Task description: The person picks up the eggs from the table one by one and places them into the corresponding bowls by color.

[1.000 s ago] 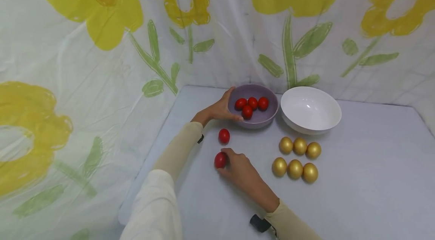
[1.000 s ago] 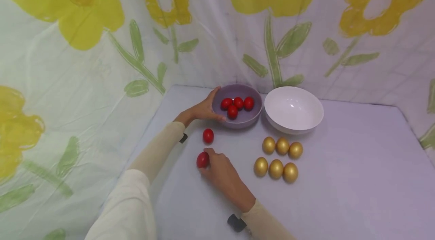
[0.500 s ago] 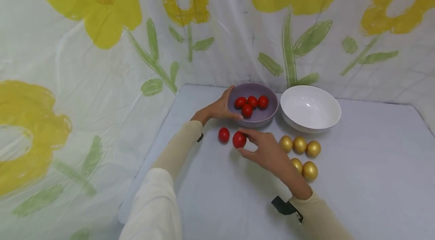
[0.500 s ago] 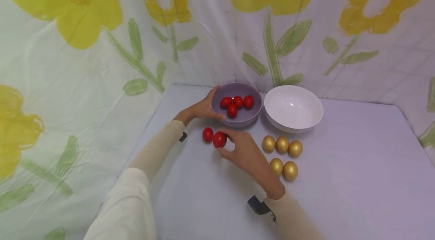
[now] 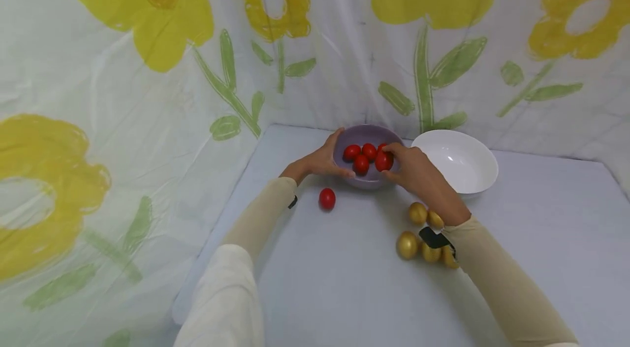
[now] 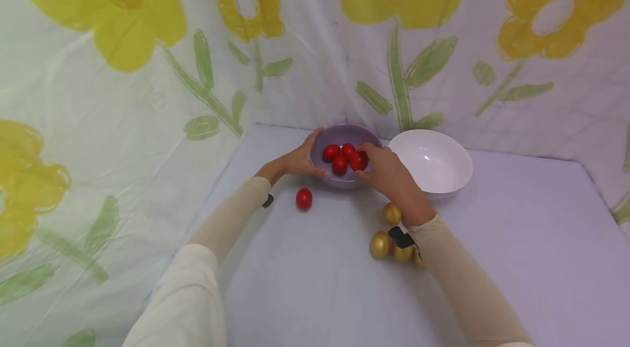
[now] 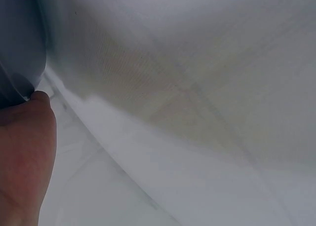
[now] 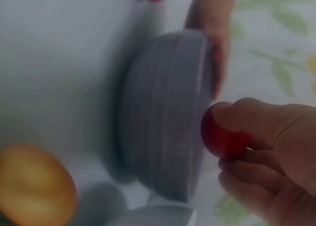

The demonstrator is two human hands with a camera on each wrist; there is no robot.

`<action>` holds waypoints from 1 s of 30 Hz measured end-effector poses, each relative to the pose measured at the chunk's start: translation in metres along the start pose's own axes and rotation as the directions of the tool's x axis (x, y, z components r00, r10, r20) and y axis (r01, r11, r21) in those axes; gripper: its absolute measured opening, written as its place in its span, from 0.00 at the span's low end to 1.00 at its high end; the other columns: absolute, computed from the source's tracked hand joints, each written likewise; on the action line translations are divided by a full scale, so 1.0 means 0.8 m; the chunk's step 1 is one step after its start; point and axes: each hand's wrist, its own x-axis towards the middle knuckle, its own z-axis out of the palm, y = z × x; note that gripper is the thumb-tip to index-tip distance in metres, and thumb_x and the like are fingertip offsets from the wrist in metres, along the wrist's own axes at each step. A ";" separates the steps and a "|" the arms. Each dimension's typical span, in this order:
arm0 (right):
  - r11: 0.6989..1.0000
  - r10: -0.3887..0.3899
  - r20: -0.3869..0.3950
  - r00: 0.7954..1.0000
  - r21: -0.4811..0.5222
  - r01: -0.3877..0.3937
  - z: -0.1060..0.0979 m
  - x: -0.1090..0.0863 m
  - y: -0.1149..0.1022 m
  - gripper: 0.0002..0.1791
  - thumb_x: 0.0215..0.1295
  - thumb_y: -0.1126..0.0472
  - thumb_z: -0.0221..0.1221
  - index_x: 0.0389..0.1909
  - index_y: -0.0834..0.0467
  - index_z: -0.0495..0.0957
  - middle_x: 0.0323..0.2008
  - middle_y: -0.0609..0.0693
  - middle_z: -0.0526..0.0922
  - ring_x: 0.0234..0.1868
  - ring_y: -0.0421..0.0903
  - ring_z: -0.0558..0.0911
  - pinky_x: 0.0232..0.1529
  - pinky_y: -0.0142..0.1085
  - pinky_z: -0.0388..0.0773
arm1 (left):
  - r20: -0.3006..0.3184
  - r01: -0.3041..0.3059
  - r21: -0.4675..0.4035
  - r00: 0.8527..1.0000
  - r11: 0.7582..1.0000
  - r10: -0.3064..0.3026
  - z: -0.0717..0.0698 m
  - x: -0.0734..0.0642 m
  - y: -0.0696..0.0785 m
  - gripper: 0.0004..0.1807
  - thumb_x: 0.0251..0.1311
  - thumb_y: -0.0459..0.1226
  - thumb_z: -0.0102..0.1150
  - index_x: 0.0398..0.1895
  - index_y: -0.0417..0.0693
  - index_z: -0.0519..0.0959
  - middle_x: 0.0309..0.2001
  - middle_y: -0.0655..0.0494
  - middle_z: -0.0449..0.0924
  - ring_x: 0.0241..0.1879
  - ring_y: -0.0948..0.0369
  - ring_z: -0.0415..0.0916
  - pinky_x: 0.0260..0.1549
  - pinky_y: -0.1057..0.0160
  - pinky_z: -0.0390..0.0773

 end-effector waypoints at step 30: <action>0.956 0.081 0.133 0.988 -0.290 -0.039 0.057 0.072 0.013 0.12 0.60 0.67 0.75 0.43 0.62 0.85 0.33 0.56 0.84 0.38 0.60 0.86 0.40 0.53 0.83 | -0.001 -0.002 0.002 1.000 1.000 0.002 0.000 -0.004 -0.002 0.77 0.48 0.59 0.82 0.87 0.61 0.30 0.86 0.56 0.37 0.81 0.54 0.47 0.77 0.47 0.60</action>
